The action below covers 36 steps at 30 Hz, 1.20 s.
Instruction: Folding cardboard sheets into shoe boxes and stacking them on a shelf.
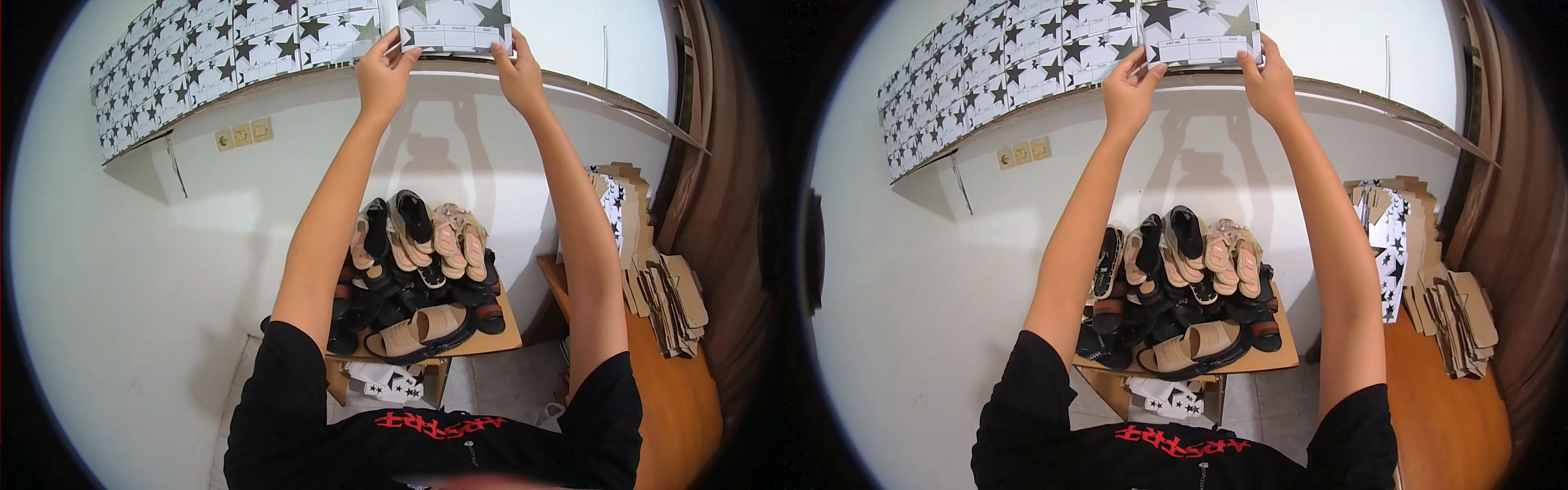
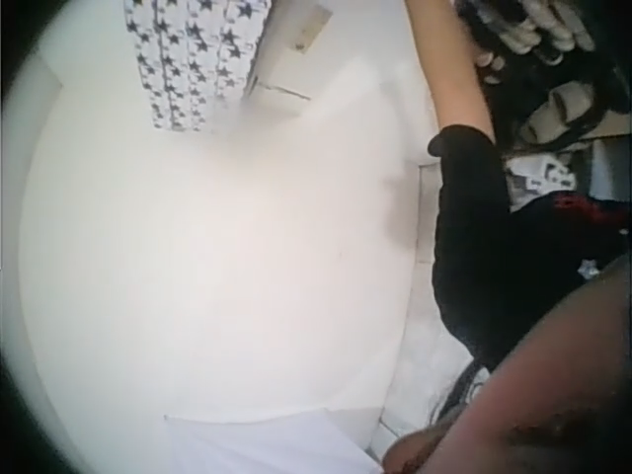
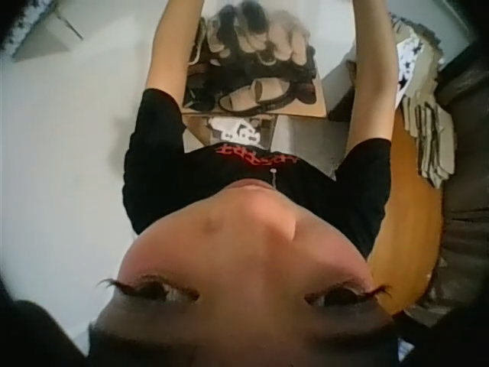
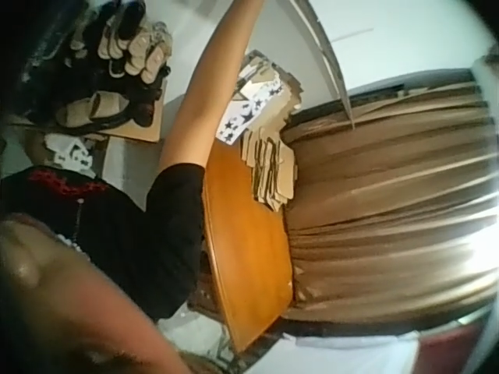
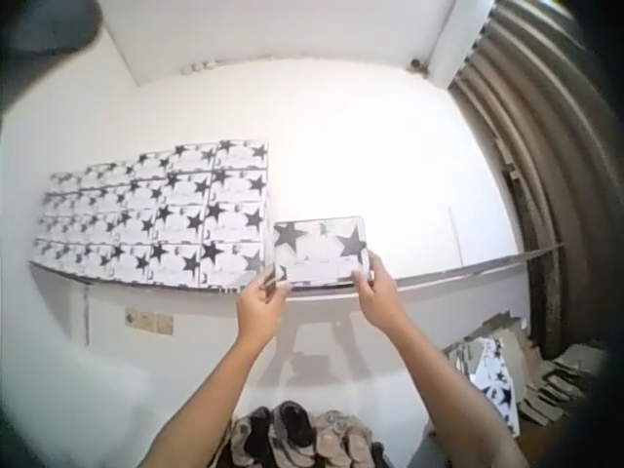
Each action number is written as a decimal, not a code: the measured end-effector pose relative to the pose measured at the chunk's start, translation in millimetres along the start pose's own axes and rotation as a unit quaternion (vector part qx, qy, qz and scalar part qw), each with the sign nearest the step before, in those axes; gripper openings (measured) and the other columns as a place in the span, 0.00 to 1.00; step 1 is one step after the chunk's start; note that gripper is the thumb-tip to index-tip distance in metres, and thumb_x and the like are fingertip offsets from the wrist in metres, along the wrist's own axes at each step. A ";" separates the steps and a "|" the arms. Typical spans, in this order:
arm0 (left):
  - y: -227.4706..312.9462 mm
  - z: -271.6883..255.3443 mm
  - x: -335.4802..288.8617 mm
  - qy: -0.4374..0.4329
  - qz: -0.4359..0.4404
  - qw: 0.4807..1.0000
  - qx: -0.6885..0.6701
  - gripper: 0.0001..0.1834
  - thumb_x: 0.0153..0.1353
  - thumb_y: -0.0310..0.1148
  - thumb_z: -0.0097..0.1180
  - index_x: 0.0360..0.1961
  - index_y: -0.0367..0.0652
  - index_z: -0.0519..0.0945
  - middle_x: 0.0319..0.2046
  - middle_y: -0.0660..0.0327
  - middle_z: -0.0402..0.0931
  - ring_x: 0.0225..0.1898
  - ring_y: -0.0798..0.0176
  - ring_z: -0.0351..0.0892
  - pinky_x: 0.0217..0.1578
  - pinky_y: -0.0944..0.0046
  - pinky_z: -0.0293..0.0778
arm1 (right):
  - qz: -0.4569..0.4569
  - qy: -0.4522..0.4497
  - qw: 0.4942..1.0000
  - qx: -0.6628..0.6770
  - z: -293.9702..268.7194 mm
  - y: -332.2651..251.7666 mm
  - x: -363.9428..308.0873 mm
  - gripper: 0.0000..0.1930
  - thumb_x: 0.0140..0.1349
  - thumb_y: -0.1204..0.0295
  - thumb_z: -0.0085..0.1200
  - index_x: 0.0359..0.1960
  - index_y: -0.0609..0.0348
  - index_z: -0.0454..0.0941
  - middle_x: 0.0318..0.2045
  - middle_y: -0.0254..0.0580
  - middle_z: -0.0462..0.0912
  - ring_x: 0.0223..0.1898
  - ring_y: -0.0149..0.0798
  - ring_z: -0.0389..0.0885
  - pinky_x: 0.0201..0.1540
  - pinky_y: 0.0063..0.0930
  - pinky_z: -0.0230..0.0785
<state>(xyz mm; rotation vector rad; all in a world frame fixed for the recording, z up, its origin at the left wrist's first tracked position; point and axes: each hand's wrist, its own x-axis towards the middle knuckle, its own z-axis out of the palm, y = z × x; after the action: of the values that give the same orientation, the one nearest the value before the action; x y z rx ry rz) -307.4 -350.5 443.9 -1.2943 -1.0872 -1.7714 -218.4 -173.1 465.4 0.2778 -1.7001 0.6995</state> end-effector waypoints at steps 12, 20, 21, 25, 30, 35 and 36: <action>-62.9 -9.8 7.3 -0.025 0.184 0.838 0.513 0.30 0.53 0.42 0.54 0.58 0.46 0.67 0.61 0.50 0.58 0.63 0.49 0.54 0.57 0.35 0.47 | 0.152 -0.081 0.949 -0.263 53.8 45.0 56.6 0.23 0.61 0.58 0.39 0.56 0.52 0.64 0.46 0.44 0.76 0.58 0.49 0.63 0.59 0.67 0.23; -78.2 -17.5 10.0 -0.035 0.178 0.795 0.579 0.35 0.50 0.48 0.53 0.60 0.47 0.65 0.63 0.54 0.55 0.67 0.48 0.43 0.55 0.26 0.33 | 0.140 -0.095 0.940 -0.298 66.9 54.0 63.7 0.21 0.61 0.61 0.36 0.56 0.48 0.66 0.46 0.43 0.77 0.58 0.48 0.64 0.56 0.74 0.17; -79.1 -19.8 10.2 -0.038 0.175 0.788 0.589 0.35 0.50 0.48 0.53 0.60 0.47 0.64 0.63 0.55 0.55 0.67 0.48 0.43 0.55 0.26 0.33 | 0.142 -0.094 0.939 -0.299 68.6 54.9 64.6 0.21 0.61 0.61 0.36 0.56 0.48 0.66 0.46 0.43 0.77 0.58 0.48 0.64 0.56 0.74 0.17; -84.0 -24.9 8.7 -0.044 0.174 0.774 0.607 0.35 0.51 0.48 0.53 0.60 0.47 0.64 0.63 0.57 0.55 0.66 0.47 0.42 0.56 0.27 0.33 | 0.145 -0.105 0.932 -0.314 74.2 53.8 64.8 0.21 0.60 0.63 0.35 0.54 0.50 0.67 0.47 0.45 0.76 0.58 0.50 0.64 0.56 0.75 0.17; -94.2 -22.1 10.5 -0.040 0.168 0.763 0.623 0.36 0.52 0.50 0.51 0.61 0.47 0.63 0.64 0.58 0.53 0.67 0.47 0.41 0.56 0.27 0.33 | 0.156 -0.136 0.917 -0.342 76.3 53.6 70.7 0.23 0.54 0.67 0.37 0.53 0.53 0.67 0.49 0.53 0.74 0.59 0.52 0.62 0.56 0.76 0.17; -103.1 -14.6 9.2 -0.025 0.135 0.744 0.654 0.37 0.53 0.55 0.48 0.62 0.46 0.62 0.66 0.60 0.48 0.67 0.48 0.40 0.56 0.27 0.32 | 0.143 -0.153 0.907 -0.367 80.8 54.9 71.0 0.22 0.53 0.68 0.39 0.52 0.58 0.67 0.49 0.52 0.74 0.58 0.53 0.63 0.56 0.76 0.20; -105.8 -8.0 8.4 -0.018 0.121 0.740 0.661 0.39 0.53 0.56 0.47 0.62 0.45 0.60 0.67 0.61 0.45 0.68 0.47 0.38 0.55 0.26 0.31 | 0.145 -0.151 0.907 -0.365 77.8 58.9 72.0 0.22 0.53 0.68 0.39 0.51 0.59 0.67 0.49 0.53 0.74 0.58 0.53 0.64 0.56 0.76 0.20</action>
<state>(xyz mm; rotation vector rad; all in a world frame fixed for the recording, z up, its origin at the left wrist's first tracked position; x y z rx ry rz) -405.7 -313.6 426.3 -0.4674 -1.5977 -0.4020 -331.0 -158.8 508.2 -0.4262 -2.1997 0.1862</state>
